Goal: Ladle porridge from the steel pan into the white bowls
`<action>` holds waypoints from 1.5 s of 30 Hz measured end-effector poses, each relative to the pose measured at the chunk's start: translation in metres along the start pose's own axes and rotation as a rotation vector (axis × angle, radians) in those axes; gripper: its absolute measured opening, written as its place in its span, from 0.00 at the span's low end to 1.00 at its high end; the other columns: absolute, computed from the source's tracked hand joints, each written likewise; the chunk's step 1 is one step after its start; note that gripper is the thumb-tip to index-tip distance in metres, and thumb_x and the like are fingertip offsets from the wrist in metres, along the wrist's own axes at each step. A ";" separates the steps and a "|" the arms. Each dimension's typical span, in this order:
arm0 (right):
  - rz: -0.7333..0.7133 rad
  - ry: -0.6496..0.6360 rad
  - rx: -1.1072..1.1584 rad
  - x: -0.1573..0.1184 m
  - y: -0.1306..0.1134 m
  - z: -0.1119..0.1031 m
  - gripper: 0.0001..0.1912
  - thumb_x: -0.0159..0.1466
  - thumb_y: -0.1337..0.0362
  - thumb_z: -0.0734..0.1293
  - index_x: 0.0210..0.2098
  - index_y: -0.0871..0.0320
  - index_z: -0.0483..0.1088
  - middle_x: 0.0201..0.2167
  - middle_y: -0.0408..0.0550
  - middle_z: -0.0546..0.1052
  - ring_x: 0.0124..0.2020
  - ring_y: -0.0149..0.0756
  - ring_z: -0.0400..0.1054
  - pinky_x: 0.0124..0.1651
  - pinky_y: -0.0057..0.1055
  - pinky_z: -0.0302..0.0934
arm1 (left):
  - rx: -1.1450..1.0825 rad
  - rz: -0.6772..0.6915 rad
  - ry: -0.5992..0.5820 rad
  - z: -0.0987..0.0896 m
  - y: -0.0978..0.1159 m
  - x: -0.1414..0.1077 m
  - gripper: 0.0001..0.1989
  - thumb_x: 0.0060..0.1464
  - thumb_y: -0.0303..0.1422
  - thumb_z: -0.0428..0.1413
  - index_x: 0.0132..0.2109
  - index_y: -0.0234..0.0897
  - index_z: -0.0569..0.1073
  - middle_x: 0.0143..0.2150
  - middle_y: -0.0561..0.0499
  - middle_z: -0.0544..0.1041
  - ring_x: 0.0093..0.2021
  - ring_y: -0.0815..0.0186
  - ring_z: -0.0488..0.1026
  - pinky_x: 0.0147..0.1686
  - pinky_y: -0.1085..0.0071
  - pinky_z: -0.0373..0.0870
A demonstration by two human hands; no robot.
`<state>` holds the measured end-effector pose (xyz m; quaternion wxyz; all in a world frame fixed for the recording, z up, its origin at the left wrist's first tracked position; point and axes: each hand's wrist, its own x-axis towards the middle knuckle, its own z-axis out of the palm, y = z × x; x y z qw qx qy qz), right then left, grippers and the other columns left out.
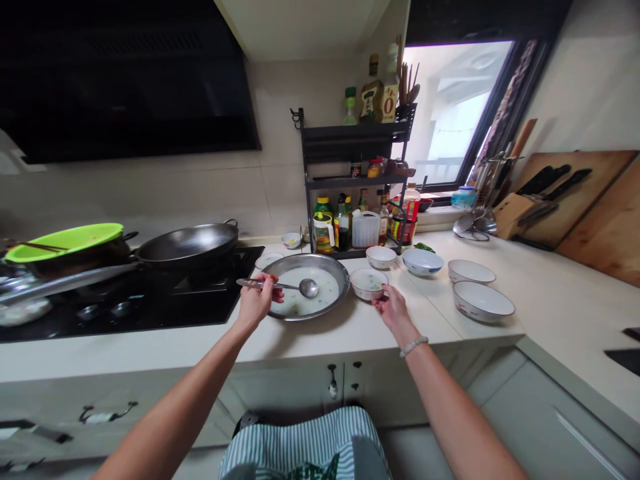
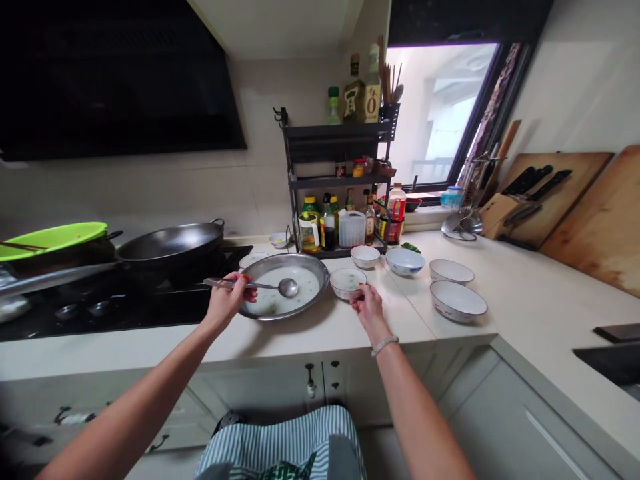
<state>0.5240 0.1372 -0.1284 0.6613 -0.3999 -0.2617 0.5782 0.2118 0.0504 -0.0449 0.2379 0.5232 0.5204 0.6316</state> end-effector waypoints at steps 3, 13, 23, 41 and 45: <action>0.005 -0.003 -0.005 0.000 0.000 0.000 0.13 0.50 0.59 0.71 0.31 0.54 0.64 0.17 0.40 0.70 0.15 0.29 0.62 0.13 0.20 0.50 | 0.090 0.049 -0.012 -0.004 -0.002 -0.005 0.14 0.53 0.44 0.56 0.31 0.37 0.69 0.19 0.50 0.75 0.18 0.62 0.75 0.18 0.72 0.72; 0.009 0.001 0.000 0.001 0.001 -0.001 0.15 0.50 0.58 0.71 0.31 0.54 0.64 0.18 0.40 0.70 0.15 0.28 0.62 0.13 0.21 0.52 | -0.055 -0.099 0.088 -0.005 -0.006 -0.003 0.09 0.51 0.38 0.56 0.30 0.36 0.69 0.18 0.51 0.75 0.17 0.62 0.74 0.20 0.70 0.73; -0.001 0.000 -0.002 0.001 0.002 -0.001 0.13 0.50 0.59 0.70 0.31 0.54 0.64 0.18 0.41 0.70 0.15 0.29 0.62 0.13 0.20 0.50 | -0.243 -0.302 0.241 -0.007 -0.005 0.008 0.03 0.48 0.29 0.55 0.28 0.34 0.68 0.19 0.53 0.73 0.18 0.65 0.74 0.19 0.72 0.73; -0.007 0.001 0.005 -0.001 0.001 0.000 0.13 0.52 0.59 0.71 0.31 0.54 0.63 0.19 0.40 0.69 0.15 0.28 0.62 0.13 0.21 0.51 | -0.038 -0.197 0.184 -0.009 -0.016 0.010 0.06 0.49 0.36 0.54 0.30 0.38 0.69 0.16 0.51 0.73 0.16 0.60 0.74 0.19 0.69 0.71; -0.002 0.004 0.001 -0.001 0.000 0.000 0.13 0.51 0.59 0.71 0.30 0.54 0.63 0.17 0.39 0.68 0.15 0.29 0.63 0.13 0.20 0.50 | -0.029 -0.182 0.166 -0.011 -0.015 0.009 0.06 0.49 0.35 0.55 0.29 0.38 0.69 0.17 0.51 0.74 0.16 0.61 0.74 0.19 0.69 0.72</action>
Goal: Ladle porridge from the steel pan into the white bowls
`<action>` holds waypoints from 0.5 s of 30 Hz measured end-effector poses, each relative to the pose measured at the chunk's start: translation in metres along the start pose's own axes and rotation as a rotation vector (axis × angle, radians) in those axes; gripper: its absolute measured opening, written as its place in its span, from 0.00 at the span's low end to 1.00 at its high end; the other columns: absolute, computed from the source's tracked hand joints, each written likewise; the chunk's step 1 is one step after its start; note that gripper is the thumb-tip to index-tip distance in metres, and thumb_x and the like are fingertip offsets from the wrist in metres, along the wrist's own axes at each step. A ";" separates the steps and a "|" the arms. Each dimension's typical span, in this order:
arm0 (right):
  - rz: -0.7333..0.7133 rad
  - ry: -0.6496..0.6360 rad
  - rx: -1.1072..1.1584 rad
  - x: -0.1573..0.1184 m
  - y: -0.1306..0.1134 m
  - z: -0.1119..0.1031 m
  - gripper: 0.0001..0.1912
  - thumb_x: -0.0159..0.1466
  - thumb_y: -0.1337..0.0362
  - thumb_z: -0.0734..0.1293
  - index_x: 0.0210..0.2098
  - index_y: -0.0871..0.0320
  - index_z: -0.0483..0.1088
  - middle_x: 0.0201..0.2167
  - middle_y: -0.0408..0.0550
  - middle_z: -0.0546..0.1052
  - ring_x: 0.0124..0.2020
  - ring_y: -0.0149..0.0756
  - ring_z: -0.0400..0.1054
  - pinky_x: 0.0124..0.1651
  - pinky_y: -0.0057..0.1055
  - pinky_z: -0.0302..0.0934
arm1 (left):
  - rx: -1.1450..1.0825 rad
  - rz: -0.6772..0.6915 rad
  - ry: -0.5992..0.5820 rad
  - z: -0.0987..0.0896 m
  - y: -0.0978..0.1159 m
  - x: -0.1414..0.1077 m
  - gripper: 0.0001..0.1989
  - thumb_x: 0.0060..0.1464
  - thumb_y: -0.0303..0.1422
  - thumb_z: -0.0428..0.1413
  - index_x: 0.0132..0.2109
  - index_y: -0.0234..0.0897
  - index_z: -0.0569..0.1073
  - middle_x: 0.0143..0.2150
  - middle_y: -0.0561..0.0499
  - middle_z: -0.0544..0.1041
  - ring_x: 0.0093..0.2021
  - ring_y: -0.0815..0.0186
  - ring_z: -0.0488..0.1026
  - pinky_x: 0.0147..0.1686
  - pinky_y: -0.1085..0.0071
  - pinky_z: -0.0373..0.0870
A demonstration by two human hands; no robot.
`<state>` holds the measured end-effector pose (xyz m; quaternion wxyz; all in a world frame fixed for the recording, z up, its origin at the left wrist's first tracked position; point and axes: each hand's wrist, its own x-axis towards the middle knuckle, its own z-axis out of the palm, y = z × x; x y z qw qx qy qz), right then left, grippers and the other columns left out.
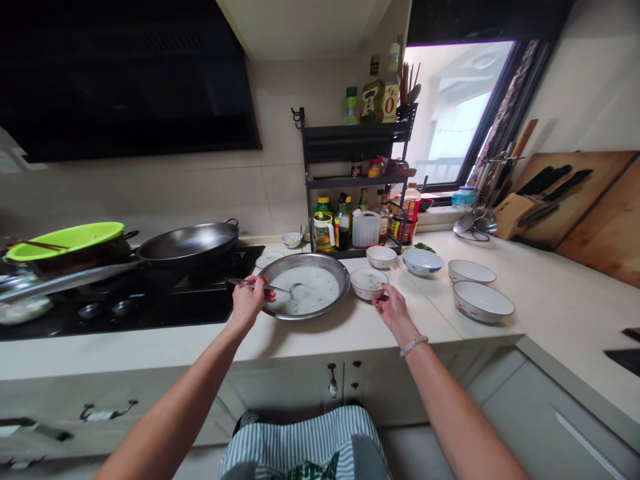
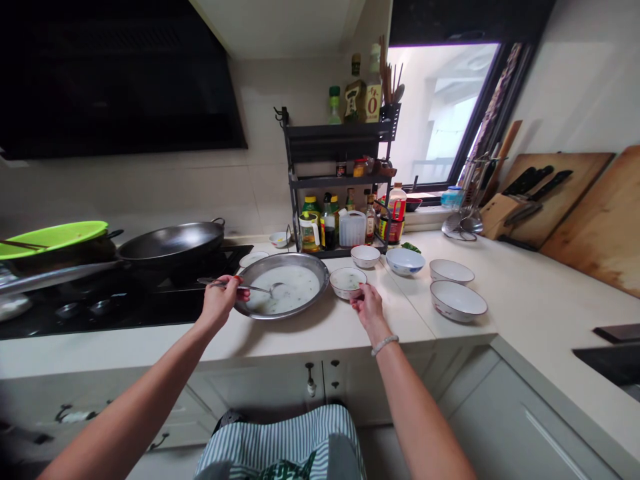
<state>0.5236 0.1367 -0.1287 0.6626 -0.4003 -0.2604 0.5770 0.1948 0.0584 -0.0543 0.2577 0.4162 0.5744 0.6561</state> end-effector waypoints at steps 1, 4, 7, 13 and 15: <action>0.002 -0.002 -0.002 0.000 0.000 0.000 0.13 0.50 0.59 0.71 0.30 0.54 0.63 0.17 0.39 0.69 0.15 0.29 0.63 0.13 0.20 0.50 | -0.011 -0.003 0.004 -0.001 0.000 0.000 0.06 0.48 0.36 0.55 0.29 0.38 0.69 0.17 0.51 0.74 0.17 0.60 0.74 0.19 0.69 0.72; 0.009 -0.009 -0.005 0.000 0.000 -0.001 0.14 0.50 0.58 0.72 0.31 0.54 0.64 0.18 0.39 0.69 0.15 0.28 0.62 0.13 0.20 0.50 | -0.045 -0.007 0.026 -0.002 0.001 0.001 0.06 0.48 0.36 0.56 0.29 0.38 0.69 0.18 0.51 0.74 0.20 0.58 0.76 0.20 0.68 0.73; 0.011 -0.011 -0.006 0.000 -0.001 -0.001 0.15 0.50 0.58 0.72 0.31 0.54 0.64 0.18 0.39 0.69 0.15 0.28 0.62 0.13 0.20 0.50 | -0.046 0.004 0.050 -0.004 0.004 0.000 0.06 0.48 0.36 0.55 0.29 0.38 0.69 0.19 0.51 0.74 0.22 0.58 0.77 0.22 0.66 0.75; 0.003 -0.003 -0.003 -0.002 -0.002 0.001 0.12 0.51 0.60 0.70 0.31 0.54 0.64 0.18 0.40 0.70 0.14 0.29 0.62 0.13 0.21 0.51 | -0.070 -0.014 0.052 -0.004 0.007 0.002 0.06 0.48 0.35 0.55 0.29 0.37 0.70 0.18 0.52 0.73 0.21 0.60 0.76 0.23 0.67 0.75; 0.000 -0.001 -0.003 -0.003 -0.002 0.002 0.11 0.51 0.61 0.70 0.30 0.54 0.64 0.18 0.41 0.70 0.14 0.29 0.62 0.13 0.21 0.51 | -0.098 -0.042 0.050 -0.003 0.007 0.003 0.06 0.48 0.34 0.55 0.29 0.36 0.69 0.18 0.52 0.73 0.20 0.61 0.76 0.22 0.68 0.74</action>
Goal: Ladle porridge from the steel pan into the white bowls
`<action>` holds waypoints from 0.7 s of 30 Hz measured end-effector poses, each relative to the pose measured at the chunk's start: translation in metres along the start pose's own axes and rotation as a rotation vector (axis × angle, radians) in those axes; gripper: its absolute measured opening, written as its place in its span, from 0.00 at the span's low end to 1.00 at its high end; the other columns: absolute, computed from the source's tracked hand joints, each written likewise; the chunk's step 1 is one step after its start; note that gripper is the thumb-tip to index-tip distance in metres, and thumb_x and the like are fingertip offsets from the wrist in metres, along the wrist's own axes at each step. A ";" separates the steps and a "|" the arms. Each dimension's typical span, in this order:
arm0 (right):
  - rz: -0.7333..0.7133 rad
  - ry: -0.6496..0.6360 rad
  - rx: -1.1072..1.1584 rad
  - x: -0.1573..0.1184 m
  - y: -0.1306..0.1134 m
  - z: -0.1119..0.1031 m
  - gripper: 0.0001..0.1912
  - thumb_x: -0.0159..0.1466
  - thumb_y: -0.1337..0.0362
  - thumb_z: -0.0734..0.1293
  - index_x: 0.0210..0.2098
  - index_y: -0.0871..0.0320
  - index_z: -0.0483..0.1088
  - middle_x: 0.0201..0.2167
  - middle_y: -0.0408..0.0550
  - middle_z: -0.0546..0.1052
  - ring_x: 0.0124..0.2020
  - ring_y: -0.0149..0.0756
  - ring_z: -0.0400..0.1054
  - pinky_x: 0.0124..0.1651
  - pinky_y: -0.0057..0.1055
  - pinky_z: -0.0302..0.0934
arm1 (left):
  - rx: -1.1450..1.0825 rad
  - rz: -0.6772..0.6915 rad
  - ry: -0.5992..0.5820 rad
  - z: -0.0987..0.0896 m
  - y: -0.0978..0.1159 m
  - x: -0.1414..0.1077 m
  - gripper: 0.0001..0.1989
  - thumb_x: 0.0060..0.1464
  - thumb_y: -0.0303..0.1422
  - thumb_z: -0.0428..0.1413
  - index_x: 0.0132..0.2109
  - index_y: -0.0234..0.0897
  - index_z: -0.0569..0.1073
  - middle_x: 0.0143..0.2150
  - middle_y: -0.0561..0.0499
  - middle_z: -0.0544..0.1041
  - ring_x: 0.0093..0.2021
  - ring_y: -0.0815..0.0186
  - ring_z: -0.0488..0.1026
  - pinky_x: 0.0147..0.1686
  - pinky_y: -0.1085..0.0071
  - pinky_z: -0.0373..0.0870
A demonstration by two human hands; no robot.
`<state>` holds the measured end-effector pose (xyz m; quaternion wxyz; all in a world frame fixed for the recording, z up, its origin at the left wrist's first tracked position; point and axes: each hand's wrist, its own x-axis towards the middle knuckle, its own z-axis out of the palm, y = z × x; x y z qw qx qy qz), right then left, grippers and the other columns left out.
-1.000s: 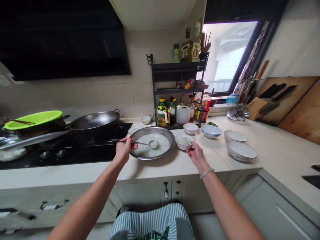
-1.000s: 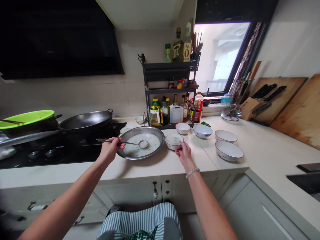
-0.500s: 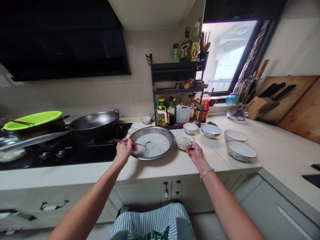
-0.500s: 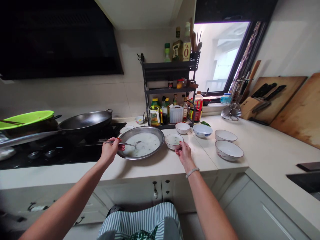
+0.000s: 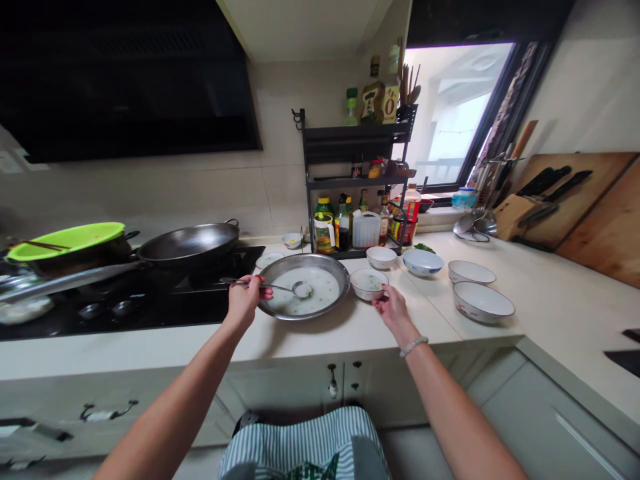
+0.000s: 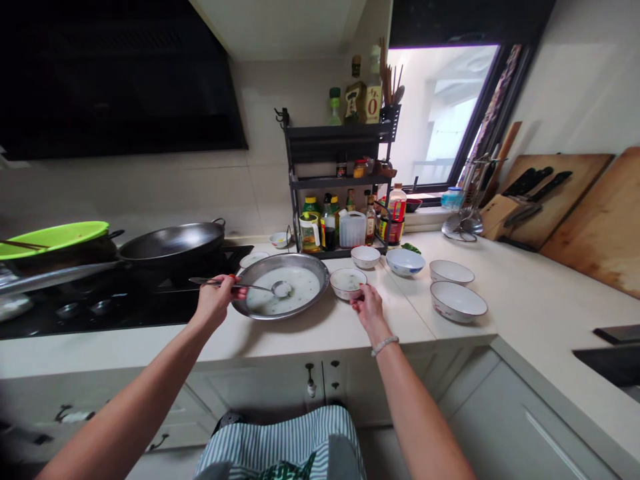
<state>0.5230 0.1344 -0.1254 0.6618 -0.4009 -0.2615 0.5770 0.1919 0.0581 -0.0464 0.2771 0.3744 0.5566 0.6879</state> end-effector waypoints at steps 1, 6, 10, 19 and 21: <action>-0.001 0.001 0.000 0.000 0.000 0.000 0.11 0.51 0.61 0.70 0.30 0.54 0.64 0.17 0.41 0.70 0.14 0.29 0.62 0.13 0.21 0.51 | -0.016 -0.018 0.002 0.001 0.001 0.000 0.06 0.48 0.34 0.55 0.29 0.35 0.69 0.18 0.52 0.72 0.20 0.62 0.75 0.22 0.69 0.74; -0.005 0.000 0.005 0.000 0.001 0.000 0.12 0.50 0.60 0.70 0.30 0.54 0.64 0.17 0.40 0.70 0.14 0.29 0.63 0.14 0.20 0.50 | -0.086 -0.079 0.028 0.003 0.004 0.000 0.03 0.48 0.29 0.55 0.29 0.34 0.69 0.19 0.52 0.73 0.18 0.65 0.74 0.21 0.71 0.73; -0.006 -0.004 0.007 0.001 0.002 -0.001 0.13 0.50 0.59 0.71 0.29 0.54 0.63 0.17 0.40 0.70 0.15 0.29 0.62 0.13 0.21 0.51 | -0.094 -0.098 0.040 0.003 0.003 -0.001 0.03 0.49 0.28 0.54 0.29 0.33 0.69 0.19 0.52 0.73 0.18 0.65 0.74 0.21 0.70 0.73; 0.001 -0.011 0.002 0.003 0.002 -0.003 0.13 0.50 0.59 0.71 0.30 0.54 0.64 0.17 0.40 0.70 0.15 0.28 0.62 0.13 0.20 0.51 | -0.121 -0.145 0.065 0.005 0.011 0.001 0.04 0.50 0.26 0.54 0.28 0.33 0.68 0.20 0.51 0.73 0.19 0.67 0.73 0.21 0.72 0.72; 0.003 -0.008 0.001 0.004 0.002 -0.003 0.12 0.50 0.59 0.71 0.30 0.54 0.64 0.17 0.40 0.70 0.14 0.28 0.62 0.13 0.20 0.51 | -0.118 -0.147 0.067 0.006 0.014 0.002 0.04 0.50 0.26 0.54 0.28 0.33 0.69 0.21 0.51 0.73 0.19 0.66 0.73 0.22 0.71 0.73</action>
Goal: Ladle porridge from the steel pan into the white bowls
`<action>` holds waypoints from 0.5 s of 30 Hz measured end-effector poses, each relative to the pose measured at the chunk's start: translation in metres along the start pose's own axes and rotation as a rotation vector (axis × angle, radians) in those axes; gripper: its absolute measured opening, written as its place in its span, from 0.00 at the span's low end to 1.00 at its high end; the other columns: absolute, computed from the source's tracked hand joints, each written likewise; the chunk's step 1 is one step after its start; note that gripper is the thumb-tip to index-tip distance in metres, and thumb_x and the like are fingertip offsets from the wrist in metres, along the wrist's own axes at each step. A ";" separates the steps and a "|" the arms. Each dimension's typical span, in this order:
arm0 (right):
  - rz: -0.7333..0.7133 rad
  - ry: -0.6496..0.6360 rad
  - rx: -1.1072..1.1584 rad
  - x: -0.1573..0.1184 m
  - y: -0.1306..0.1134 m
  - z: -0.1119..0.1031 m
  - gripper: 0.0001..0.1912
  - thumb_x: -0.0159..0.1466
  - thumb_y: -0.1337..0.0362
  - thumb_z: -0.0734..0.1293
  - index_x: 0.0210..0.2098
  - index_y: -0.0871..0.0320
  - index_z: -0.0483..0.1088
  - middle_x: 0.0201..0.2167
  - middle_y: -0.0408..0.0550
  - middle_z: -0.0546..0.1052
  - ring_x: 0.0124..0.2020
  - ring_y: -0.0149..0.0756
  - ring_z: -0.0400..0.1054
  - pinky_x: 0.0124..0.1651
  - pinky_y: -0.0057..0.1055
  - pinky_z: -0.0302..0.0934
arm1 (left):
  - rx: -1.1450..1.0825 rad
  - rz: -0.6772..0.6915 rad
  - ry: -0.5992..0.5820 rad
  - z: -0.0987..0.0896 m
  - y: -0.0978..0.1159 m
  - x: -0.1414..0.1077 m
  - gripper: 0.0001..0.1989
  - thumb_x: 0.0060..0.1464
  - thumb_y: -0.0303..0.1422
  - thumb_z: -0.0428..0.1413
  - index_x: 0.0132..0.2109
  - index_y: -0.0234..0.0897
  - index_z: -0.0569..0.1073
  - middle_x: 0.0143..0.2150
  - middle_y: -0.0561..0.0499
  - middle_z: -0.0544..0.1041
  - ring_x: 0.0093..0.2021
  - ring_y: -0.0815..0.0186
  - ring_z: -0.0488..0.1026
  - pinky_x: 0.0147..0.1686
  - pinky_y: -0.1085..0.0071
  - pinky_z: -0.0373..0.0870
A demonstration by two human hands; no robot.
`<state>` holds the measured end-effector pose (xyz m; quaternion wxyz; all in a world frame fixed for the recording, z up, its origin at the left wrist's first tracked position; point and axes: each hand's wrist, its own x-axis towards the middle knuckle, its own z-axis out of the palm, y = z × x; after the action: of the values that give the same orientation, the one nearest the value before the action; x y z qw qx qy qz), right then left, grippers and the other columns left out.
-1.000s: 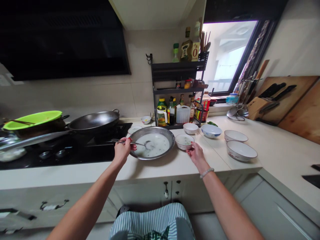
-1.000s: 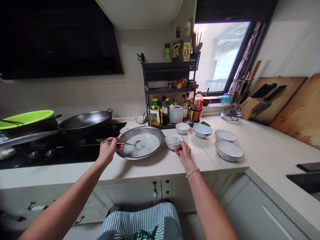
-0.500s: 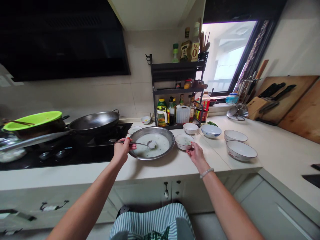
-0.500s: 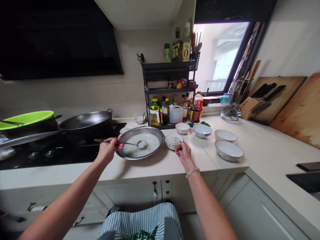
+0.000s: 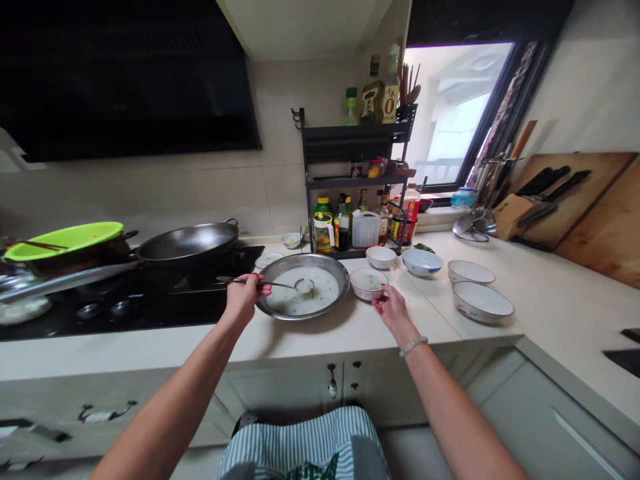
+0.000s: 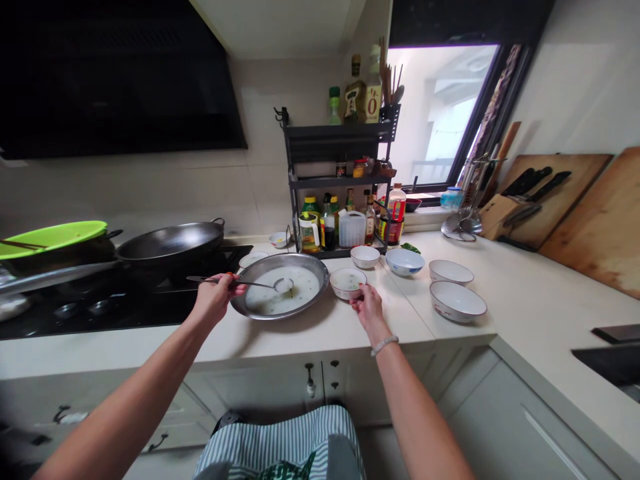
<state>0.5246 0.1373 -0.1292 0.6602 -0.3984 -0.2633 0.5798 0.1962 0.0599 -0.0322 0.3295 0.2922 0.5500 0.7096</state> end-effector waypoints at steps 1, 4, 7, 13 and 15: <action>0.000 0.001 0.000 0.000 0.000 0.000 0.12 0.50 0.59 0.71 0.30 0.54 0.64 0.17 0.40 0.70 0.14 0.28 0.62 0.13 0.20 0.51 | 0.002 0.000 0.002 0.001 0.001 0.000 0.03 0.50 0.26 0.54 0.28 0.33 0.69 0.21 0.51 0.73 0.20 0.66 0.73 0.23 0.70 0.73; -0.004 0.002 0.003 0.000 0.000 0.000 0.13 0.49 0.59 0.71 0.30 0.55 0.64 0.17 0.40 0.70 0.15 0.29 0.63 0.13 0.20 0.51 | -0.002 -0.002 0.013 0.003 0.004 0.000 0.04 0.50 0.25 0.53 0.28 0.33 0.68 0.22 0.51 0.73 0.19 0.67 0.73 0.23 0.70 0.73; -0.011 0.001 0.005 0.000 0.000 0.001 0.13 0.49 0.59 0.71 0.30 0.55 0.64 0.17 0.40 0.69 0.15 0.28 0.62 0.13 0.20 0.50 | -0.013 -0.006 0.019 0.006 0.007 -0.002 0.04 0.50 0.24 0.53 0.28 0.32 0.68 0.22 0.51 0.73 0.19 0.68 0.72 0.21 0.72 0.72; -0.013 0.002 0.011 0.000 0.000 0.001 0.13 0.49 0.59 0.71 0.30 0.54 0.64 0.17 0.40 0.69 0.15 0.28 0.62 0.14 0.21 0.51 | -0.023 -0.017 0.002 0.012 0.016 -0.005 0.06 0.52 0.22 0.52 0.28 0.32 0.69 0.21 0.51 0.73 0.19 0.68 0.72 0.21 0.74 0.71; -0.012 0.002 0.010 0.000 0.000 0.001 0.12 0.49 0.60 0.70 0.30 0.54 0.64 0.17 0.40 0.70 0.15 0.28 0.62 0.14 0.21 0.52 | -0.027 -0.021 0.003 0.015 0.019 -0.006 0.07 0.53 0.21 0.52 0.28 0.32 0.68 0.21 0.51 0.73 0.19 0.69 0.73 0.21 0.75 0.71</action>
<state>0.5232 0.1374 -0.1288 0.6660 -0.3938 -0.2622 0.5767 0.2086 0.0604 -0.0109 0.3401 0.2812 0.5438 0.7138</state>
